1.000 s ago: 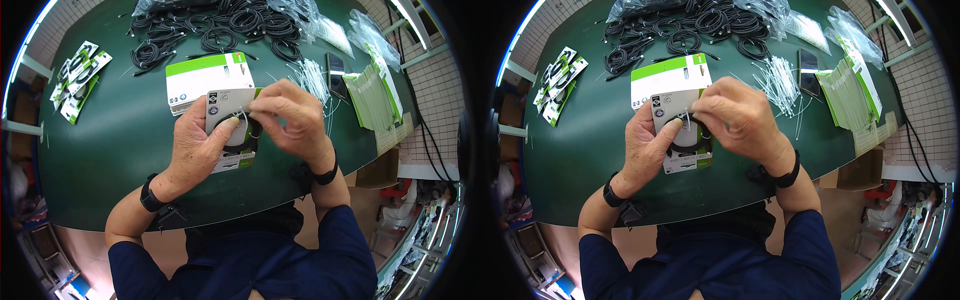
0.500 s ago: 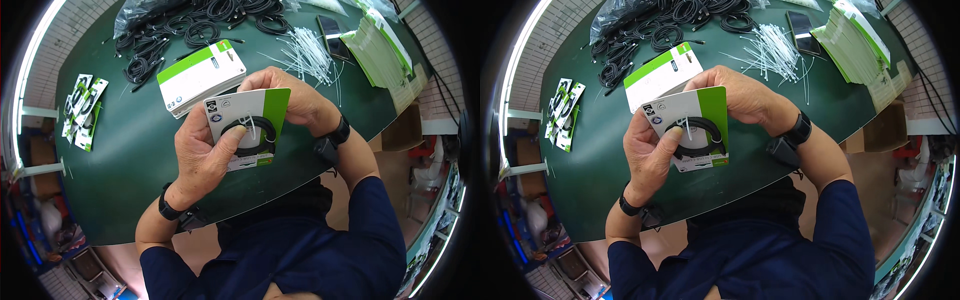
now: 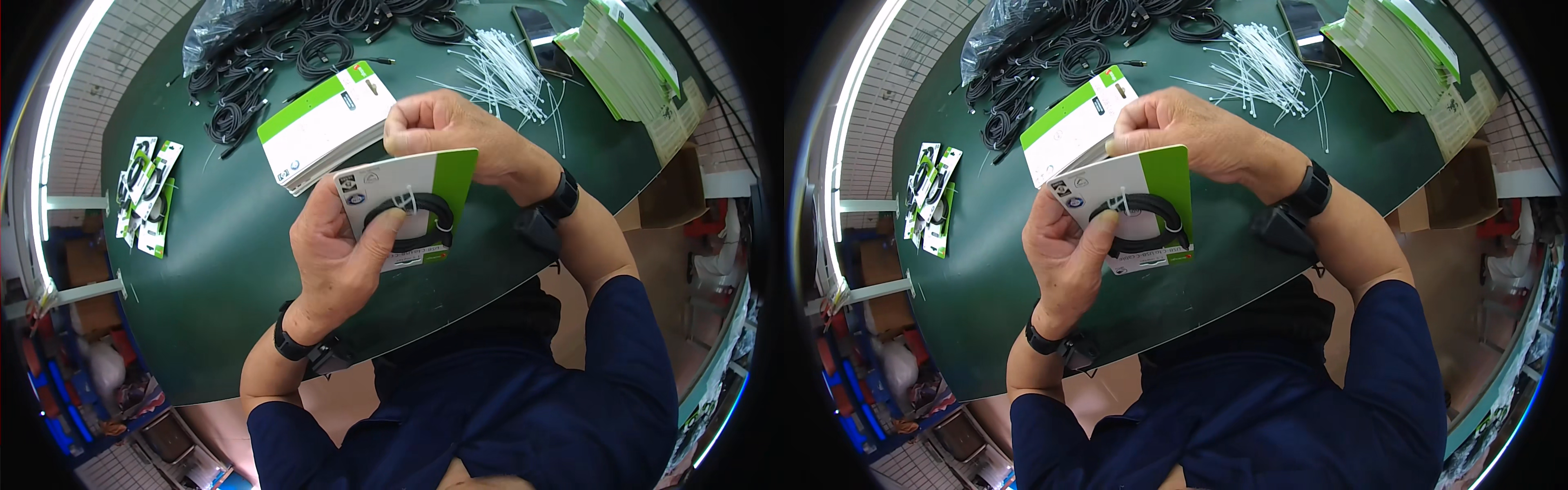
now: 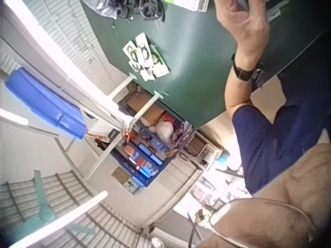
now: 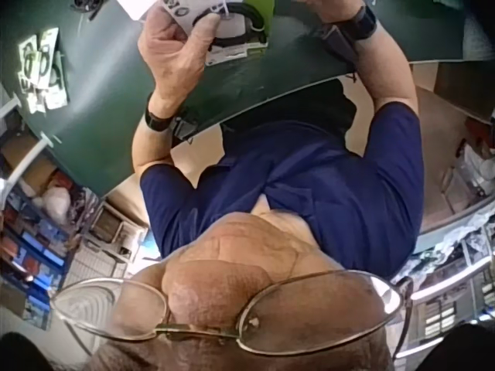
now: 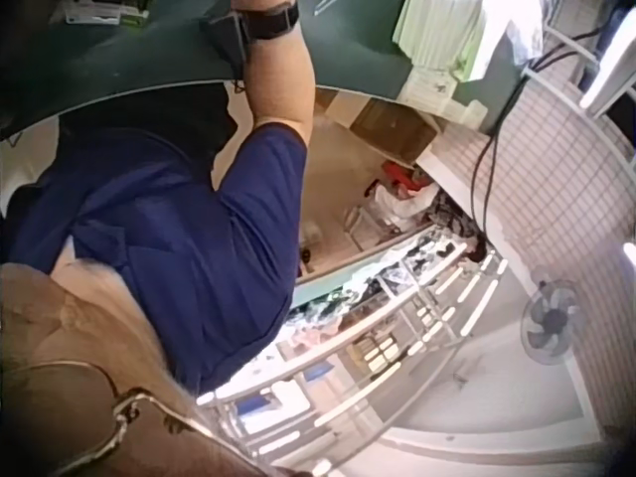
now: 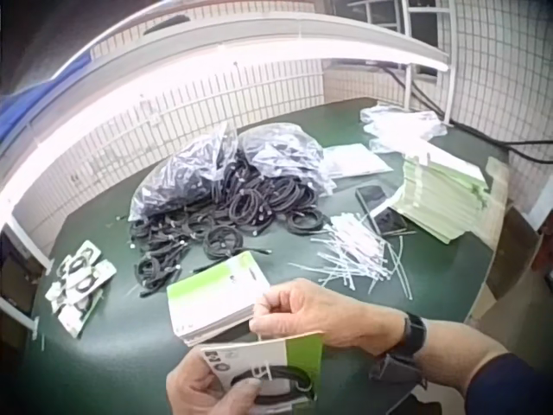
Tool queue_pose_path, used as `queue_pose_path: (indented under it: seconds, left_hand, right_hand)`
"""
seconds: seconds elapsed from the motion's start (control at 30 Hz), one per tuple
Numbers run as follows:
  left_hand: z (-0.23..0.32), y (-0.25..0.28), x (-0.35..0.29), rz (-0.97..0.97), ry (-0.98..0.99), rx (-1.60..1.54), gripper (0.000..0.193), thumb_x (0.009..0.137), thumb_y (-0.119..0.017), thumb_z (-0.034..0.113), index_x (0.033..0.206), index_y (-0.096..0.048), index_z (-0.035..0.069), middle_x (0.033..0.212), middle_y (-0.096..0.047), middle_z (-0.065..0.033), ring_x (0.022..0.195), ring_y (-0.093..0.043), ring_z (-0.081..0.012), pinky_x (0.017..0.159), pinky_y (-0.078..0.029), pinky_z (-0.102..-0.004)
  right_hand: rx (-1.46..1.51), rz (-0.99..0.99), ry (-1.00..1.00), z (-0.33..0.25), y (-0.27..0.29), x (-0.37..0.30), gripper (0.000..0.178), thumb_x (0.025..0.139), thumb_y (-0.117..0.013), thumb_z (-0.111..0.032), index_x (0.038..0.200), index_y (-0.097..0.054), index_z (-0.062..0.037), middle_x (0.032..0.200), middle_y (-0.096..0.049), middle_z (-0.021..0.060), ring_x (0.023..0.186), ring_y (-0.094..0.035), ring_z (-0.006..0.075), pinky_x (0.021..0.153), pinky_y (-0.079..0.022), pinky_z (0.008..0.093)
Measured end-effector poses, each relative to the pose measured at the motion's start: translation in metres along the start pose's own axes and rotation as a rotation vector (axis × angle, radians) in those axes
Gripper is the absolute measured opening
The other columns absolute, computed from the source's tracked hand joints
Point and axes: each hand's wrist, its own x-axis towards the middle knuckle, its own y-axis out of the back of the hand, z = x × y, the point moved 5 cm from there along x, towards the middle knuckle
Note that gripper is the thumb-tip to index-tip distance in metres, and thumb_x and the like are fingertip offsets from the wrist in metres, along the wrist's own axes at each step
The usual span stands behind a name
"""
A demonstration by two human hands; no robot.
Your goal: Packaging black cables onto cardboard cards and securing them.
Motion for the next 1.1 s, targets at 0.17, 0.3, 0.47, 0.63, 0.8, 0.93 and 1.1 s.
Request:
queue_pose_path:
  seconds: [0.17,0.3,0.47,0.63,0.8,0.93,1.1]
  left_hand:
    - [0.002,0.003,-0.002,0.005,-0.019,0.036,0.039,0.093,-0.073,-0.001,0.128,-0.056,-0.006,0.112,-0.071,-0.0126,0.101,-0.068,-0.0144,0.09,-0.056,-0.0285]
    - [0.005,0.003,-0.001,0.035,-0.01,0.032,0.041,0.09,-0.076,0.0,0.126,-0.057,-0.005,0.111,-0.071,-0.0116,0.099,-0.068,-0.0135,0.088,-0.056,-0.0278]
    - [0.005,0.002,0.0,0.01,-0.061,0.102,0.041,0.087,-0.078,0.001,0.122,-0.059,-0.003,0.108,-0.071,-0.0099,0.096,-0.068,-0.0125,0.085,-0.056,-0.0266]
    - [0.0,0.008,0.002,0.047,-0.051,0.176,0.039,0.086,-0.08,0.003,0.118,-0.06,-0.001,0.106,-0.071,-0.009,0.092,-0.068,-0.0115,0.082,-0.056,-0.0265]
    - [-0.009,0.017,0.01,0.122,-0.025,0.054,0.034,0.089,-0.078,0.005,0.117,-0.06,0.0,0.106,-0.071,-0.0084,0.091,-0.067,-0.0105,0.081,-0.056,-0.0265]
    - [-0.015,0.024,0.02,0.214,-0.006,-0.05,0.03,0.093,-0.075,0.006,0.118,-0.06,0.0,0.107,-0.071,-0.0085,0.091,-0.068,-0.0113,0.082,-0.057,-0.0273]
    - [-0.015,0.031,0.028,0.256,-0.008,-0.138,0.029,0.096,-0.072,0.008,0.12,-0.058,-0.001,0.111,-0.072,-0.0097,0.095,-0.069,-0.0134,0.084,-0.058,-0.029]
  right_hand:
    - [-0.513,0.215,0.193,-0.018,-0.001,-0.003,0.02,0.095,-0.074,-0.018,0.085,-0.061,-0.0048,0.077,-0.059,-0.003,0.067,-0.05,0.0041,0.058,-0.042,0.0233]
    - [-0.676,0.253,0.333,-0.018,-0.009,-0.003,0.021,0.094,-0.073,-0.015,0.083,-0.059,-0.0038,0.076,-0.057,-0.0013,0.066,-0.049,0.0062,0.057,-0.042,0.025]
    - [-0.82,0.271,0.48,-0.017,-0.014,-0.004,0.022,0.092,-0.075,-0.011,0.082,-0.057,-0.0029,0.075,-0.054,0.0,0.064,-0.049,0.0079,0.057,-0.042,0.0254]
    - [-0.926,0.377,0.526,-0.023,-0.017,-0.01,0.02,0.092,-0.075,-0.01,0.084,-0.058,-0.0025,0.075,-0.054,0.0008,0.064,-0.049,0.008,0.057,-0.042,0.0256]
    - [-0.774,0.505,0.513,-0.023,-0.004,-0.011,0.015,0.095,-0.073,-0.011,0.091,-0.062,-0.0023,0.082,-0.06,0.0004,0.066,-0.053,0.0067,0.058,-0.044,0.0238]
    - [-0.464,0.484,0.356,-0.021,0.004,-0.01,0.016,0.099,-0.069,-0.015,0.105,-0.063,-0.0008,0.089,-0.064,0.0008,0.073,-0.057,0.0056,0.062,-0.047,0.0227]
    - [-0.401,0.247,0.215,-0.007,-0.025,-0.01,0.032,0.103,-0.065,-0.021,0.125,-0.06,0.0017,0.101,-0.069,0.0038,0.09,-0.063,0.0079,0.077,-0.053,0.025]
